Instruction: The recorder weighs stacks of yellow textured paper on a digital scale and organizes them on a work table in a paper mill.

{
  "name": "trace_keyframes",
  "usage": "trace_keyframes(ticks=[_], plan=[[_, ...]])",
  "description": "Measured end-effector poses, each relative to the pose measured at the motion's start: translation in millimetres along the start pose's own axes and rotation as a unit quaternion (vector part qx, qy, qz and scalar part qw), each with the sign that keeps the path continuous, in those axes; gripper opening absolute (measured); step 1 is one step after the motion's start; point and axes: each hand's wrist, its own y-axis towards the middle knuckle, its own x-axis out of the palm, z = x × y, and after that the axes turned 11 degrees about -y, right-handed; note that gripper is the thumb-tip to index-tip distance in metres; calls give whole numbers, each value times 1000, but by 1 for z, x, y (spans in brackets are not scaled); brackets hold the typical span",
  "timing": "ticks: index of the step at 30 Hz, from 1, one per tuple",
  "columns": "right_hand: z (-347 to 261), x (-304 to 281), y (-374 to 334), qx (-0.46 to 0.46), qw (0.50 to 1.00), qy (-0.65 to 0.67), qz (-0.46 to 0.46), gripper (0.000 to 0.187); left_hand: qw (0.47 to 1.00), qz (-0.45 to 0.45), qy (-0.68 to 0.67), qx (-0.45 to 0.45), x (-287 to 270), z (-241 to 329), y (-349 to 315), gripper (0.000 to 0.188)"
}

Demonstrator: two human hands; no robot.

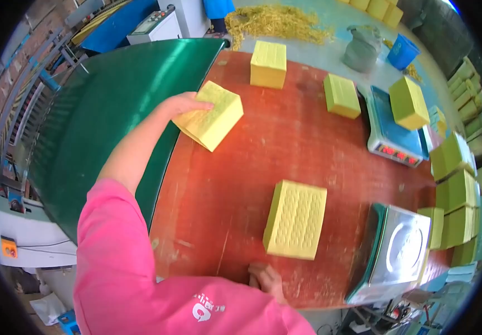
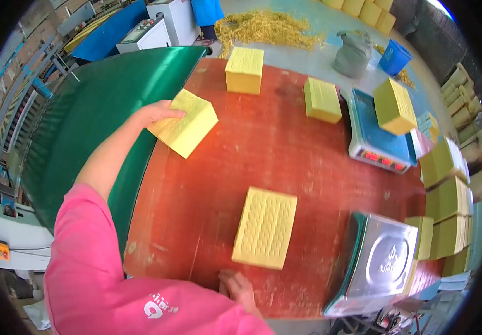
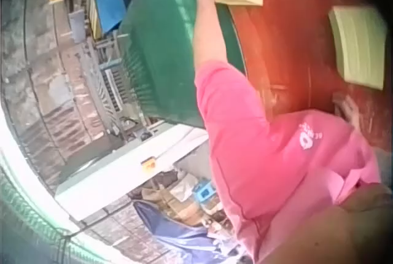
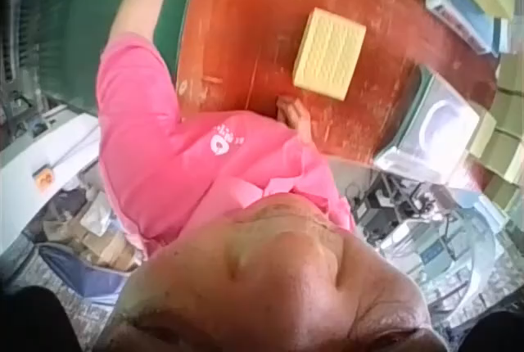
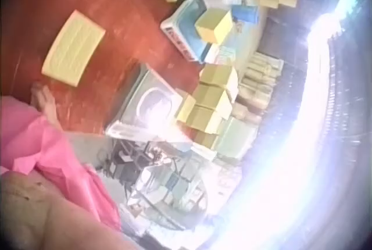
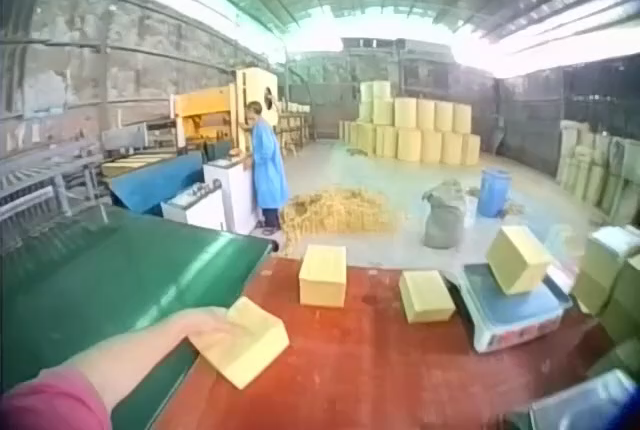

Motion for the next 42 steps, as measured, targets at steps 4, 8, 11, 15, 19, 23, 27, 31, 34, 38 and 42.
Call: trace_keyframes(ticks=[4,8,11,15,19,23,27,31,34,38,42], plan=[[-15,-13,24,-51,998,40,24,19,986,47,139,74,66,-41,-70,46],[-12,-21,22,-50,994,93,34,16,1000,-3,14,3,138,-64,-152,49],[-4,-30,7,-54,988,142,20,13,997,66,-20,-37,202,-84,-226,50],[-1,-39,-75,97,896,343,-263,16,953,202,215,-74,259,-144,-313,58],[33,-42,-152,232,750,444,-431,36,980,191,-58,-1,352,-172,-372,56],[41,-59,-174,328,623,632,-323,55,982,174,-64,-31,417,-172,-390,59],[36,-60,-180,272,581,709,-292,58,982,179,41,31,447,-174,-401,72],[34,-59,-172,255,639,682,-249,63,799,350,444,206,478,-138,-402,80],[28,-60,-166,239,689,650,-213,62,812,307,455,197,472,-166,-393,69],[-8,-114,-165,267,759,566,-182,46,904,311,209,206,450,-201,-385,51],[-22,-188,-165,112,886,436,-111,51,922,96,-316,200,470,-203,-370,44]])
